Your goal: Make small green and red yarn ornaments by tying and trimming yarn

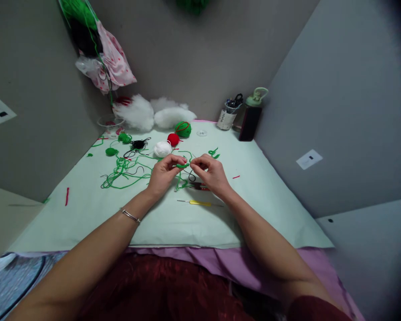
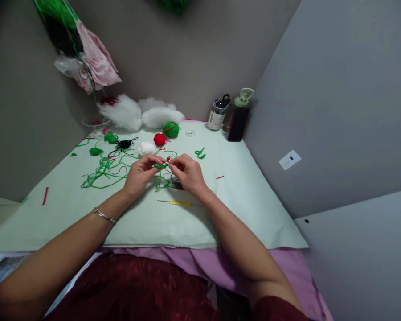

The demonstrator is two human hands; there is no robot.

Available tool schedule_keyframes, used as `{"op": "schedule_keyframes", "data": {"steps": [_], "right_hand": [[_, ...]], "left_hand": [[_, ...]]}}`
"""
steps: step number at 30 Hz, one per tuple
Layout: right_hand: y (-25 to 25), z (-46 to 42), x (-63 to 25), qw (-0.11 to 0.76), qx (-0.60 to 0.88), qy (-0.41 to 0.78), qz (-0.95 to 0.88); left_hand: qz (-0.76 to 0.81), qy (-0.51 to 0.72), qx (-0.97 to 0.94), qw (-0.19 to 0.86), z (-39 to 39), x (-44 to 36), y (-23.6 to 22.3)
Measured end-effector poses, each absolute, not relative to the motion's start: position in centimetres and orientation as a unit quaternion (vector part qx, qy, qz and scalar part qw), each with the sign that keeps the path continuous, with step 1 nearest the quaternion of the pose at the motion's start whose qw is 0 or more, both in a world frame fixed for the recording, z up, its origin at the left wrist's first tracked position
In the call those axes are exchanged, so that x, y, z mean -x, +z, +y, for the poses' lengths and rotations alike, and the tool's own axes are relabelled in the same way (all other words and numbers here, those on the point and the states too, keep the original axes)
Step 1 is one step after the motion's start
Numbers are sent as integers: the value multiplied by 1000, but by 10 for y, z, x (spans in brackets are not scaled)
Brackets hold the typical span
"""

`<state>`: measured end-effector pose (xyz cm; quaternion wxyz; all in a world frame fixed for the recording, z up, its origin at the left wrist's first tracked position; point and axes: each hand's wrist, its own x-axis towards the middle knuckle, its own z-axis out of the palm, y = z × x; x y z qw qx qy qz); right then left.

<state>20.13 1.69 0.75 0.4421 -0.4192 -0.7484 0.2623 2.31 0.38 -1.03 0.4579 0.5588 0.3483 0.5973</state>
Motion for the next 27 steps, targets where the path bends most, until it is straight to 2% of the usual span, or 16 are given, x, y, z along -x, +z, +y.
{"op": "schedule_keyframes", "data": {"steps": [11,14,19,22,27], "right_hand": [[7,18,-201,419,436,280,-746],[10,21,-202,416,441,371,-703],[15,25,-206,380,417,582,-586],[16,24,-206,374,408,610,-567],[21,20,-204,417,423,549,-588]], "left_hand": [[338,558,-695,301,-3,-21,-17],[332,565,-681,326,-4,-23,-15],[338,604,-573,438,-5,-28,-11],[336,607,-541,475,-4,-30,-10],[340,609,-552,457,-4,-30,-12]]}}
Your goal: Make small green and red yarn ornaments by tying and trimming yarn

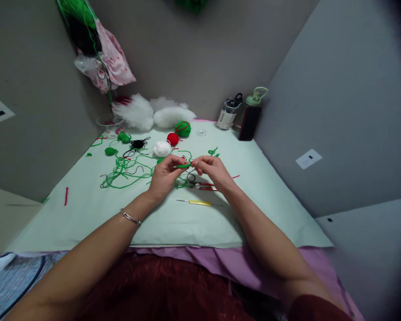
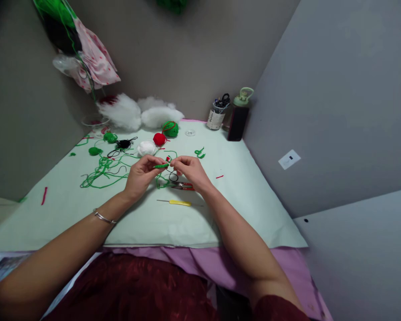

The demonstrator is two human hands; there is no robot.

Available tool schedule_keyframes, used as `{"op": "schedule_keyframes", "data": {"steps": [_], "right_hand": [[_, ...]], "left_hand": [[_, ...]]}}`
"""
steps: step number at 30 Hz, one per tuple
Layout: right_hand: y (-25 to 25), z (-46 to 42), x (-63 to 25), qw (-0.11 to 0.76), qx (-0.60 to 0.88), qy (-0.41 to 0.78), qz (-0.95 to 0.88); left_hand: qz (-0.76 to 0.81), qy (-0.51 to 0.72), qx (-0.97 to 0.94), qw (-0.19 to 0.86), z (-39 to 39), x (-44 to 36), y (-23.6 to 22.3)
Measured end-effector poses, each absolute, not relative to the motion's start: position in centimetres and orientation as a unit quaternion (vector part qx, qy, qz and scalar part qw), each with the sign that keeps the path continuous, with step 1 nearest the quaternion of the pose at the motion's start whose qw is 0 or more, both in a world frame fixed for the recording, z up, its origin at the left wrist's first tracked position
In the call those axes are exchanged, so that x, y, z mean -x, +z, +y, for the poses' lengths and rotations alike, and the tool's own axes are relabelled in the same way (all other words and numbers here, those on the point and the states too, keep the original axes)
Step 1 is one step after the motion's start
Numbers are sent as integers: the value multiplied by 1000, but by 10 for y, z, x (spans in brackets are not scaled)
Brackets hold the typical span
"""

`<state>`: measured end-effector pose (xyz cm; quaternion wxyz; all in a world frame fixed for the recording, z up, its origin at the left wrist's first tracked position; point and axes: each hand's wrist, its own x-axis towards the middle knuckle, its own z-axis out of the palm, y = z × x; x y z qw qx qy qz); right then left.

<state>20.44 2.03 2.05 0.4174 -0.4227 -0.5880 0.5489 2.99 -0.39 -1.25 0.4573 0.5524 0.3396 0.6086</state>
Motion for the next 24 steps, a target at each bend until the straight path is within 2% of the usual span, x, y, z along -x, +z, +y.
{"op": "schedule_keyframes", "data": {"steps": [6,12,16,21,24], "right_hand": [[14,20,-204,412,446,434,-666],[3,23,-203,390,464,357,-711],[8,24,-205,372,451,465,-665],[15,26,-205,352,401,658,-531],[13,25,-203,335,383,705,-494]], "left_hand": [[358,589,-633,354,-4,-25,-17],[351,514,-740,255,-4,-19,-18],[335,529,-735,259,-5,-20,-18],[332,584,-655,347,-9,-27,-17],[330,615,-606,381,-9,-31,-15]]}}
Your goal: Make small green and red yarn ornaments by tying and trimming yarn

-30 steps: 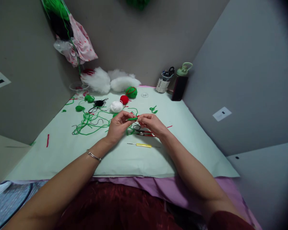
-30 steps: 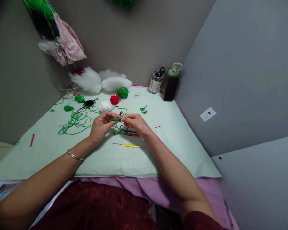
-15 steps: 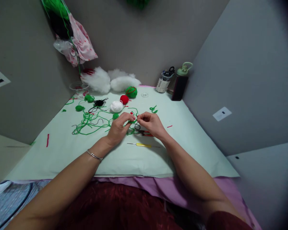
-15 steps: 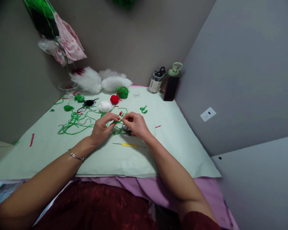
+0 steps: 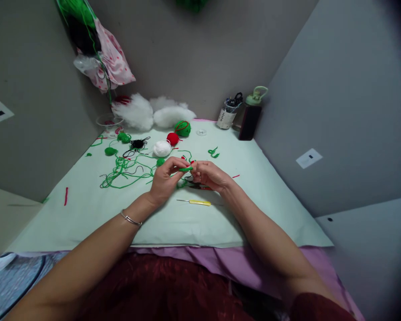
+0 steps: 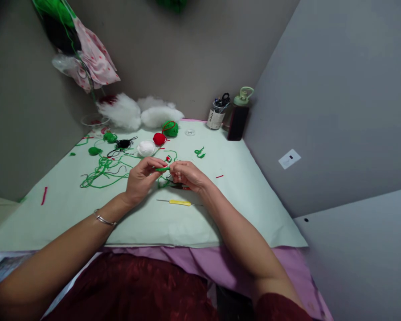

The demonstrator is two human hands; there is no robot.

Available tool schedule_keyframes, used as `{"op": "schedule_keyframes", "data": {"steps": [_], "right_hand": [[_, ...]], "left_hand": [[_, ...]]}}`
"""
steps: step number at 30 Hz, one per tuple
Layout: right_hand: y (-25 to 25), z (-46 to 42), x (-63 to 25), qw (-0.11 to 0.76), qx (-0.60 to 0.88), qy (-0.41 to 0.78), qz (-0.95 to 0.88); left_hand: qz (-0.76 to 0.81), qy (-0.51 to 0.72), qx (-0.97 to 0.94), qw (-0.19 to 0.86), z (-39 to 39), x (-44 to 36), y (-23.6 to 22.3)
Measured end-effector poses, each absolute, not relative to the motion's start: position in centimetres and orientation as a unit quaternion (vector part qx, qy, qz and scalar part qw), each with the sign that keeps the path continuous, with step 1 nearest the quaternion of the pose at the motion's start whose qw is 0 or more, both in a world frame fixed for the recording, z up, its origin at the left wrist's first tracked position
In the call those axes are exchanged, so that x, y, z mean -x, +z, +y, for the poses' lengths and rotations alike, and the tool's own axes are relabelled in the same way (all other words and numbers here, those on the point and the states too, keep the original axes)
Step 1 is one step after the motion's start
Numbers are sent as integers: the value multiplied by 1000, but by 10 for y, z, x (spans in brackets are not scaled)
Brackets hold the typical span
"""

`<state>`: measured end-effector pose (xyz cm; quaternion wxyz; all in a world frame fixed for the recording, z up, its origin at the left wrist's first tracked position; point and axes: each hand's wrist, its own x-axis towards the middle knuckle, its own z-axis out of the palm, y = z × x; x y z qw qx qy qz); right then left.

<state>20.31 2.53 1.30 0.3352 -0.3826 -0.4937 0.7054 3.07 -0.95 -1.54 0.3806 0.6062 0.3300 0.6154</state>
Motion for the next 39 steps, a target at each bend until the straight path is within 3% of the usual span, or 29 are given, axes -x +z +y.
{"op": "schedule_keyframes", "data": {"steps": [6,15,23,34,39], "right_hand": [[11,22,-200,342,385,673,-531],[13,21,-204,501,380,403,-665],[11,20,-208,467,343,269,-769],[15,19,-212,412,329,239,-815],[11,14,-206,412,343,166,-828]], "left_hand": [[370,633,-529,429,-3,-30,-11],[349,600,-498,520,0,-27,-13],[357,580,-476,556,1,-27,-13],[366,549,-481,577,4,-24,-17],[378,539,-472,586,2,-26,-14]]}}
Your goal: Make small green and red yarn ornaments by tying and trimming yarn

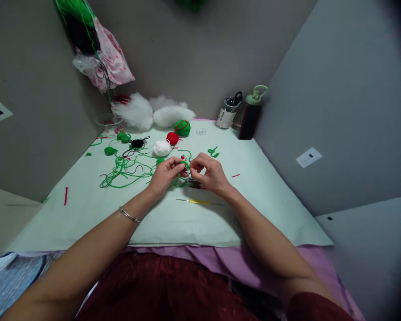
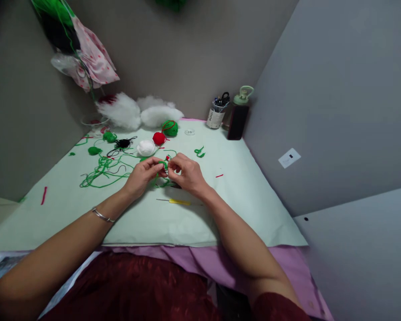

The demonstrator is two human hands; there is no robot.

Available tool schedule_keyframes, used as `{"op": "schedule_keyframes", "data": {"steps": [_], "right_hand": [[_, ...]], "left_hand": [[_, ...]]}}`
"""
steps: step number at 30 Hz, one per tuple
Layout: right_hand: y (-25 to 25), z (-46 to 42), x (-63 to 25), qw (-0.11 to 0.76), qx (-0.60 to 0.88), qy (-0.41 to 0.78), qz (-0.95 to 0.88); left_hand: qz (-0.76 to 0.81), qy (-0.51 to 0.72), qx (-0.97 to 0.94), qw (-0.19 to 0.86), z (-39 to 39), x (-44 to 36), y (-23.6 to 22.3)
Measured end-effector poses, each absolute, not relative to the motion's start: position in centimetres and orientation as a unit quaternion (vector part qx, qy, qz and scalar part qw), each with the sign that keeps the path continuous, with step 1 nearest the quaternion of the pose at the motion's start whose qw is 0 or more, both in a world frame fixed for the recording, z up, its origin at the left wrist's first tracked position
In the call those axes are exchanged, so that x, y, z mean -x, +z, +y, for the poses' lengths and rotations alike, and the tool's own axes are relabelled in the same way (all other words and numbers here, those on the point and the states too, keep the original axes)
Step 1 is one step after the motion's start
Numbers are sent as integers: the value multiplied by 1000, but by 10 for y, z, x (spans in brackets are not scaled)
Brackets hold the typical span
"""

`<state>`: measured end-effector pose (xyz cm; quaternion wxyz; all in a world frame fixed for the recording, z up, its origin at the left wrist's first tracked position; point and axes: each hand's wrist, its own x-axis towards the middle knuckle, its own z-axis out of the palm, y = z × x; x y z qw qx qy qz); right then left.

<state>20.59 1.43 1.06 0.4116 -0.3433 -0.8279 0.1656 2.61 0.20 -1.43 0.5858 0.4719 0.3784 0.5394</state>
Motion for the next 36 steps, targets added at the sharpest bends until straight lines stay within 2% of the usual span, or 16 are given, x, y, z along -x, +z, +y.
{"op": "schedule_keyframes", "data": {"steps": [3,8,12,15,19,22,27,36], "right_hand": [[7,11,-201,394,355,65,-845],[3,9,-193,333,353,-171,-857],[2,8,-190,324,319,-256,-853],[2,7,-190,322,317,-246,-857],[2,8,-191,298,324,-165,-883],[1,12,-193,322,372,-132,-861],[-1,20,-201,362,422,-143,-819],[-1,14,-192,351,406,-144,-831]], "left_hand": [[385,535,-465,591,2,-27,-14],[398,533,-461,587,2,-27,-14],[403,538,-450,588,3,-27,-14],[393,544,-435,601,3,-28,-15],[388,550,-418,610,3,-28,-15],[386,541,-407,627,2,-28,-13],[370,504,-425,654,-2,-29,-8],[391,520,-451,611,0,-29,-12]]}}
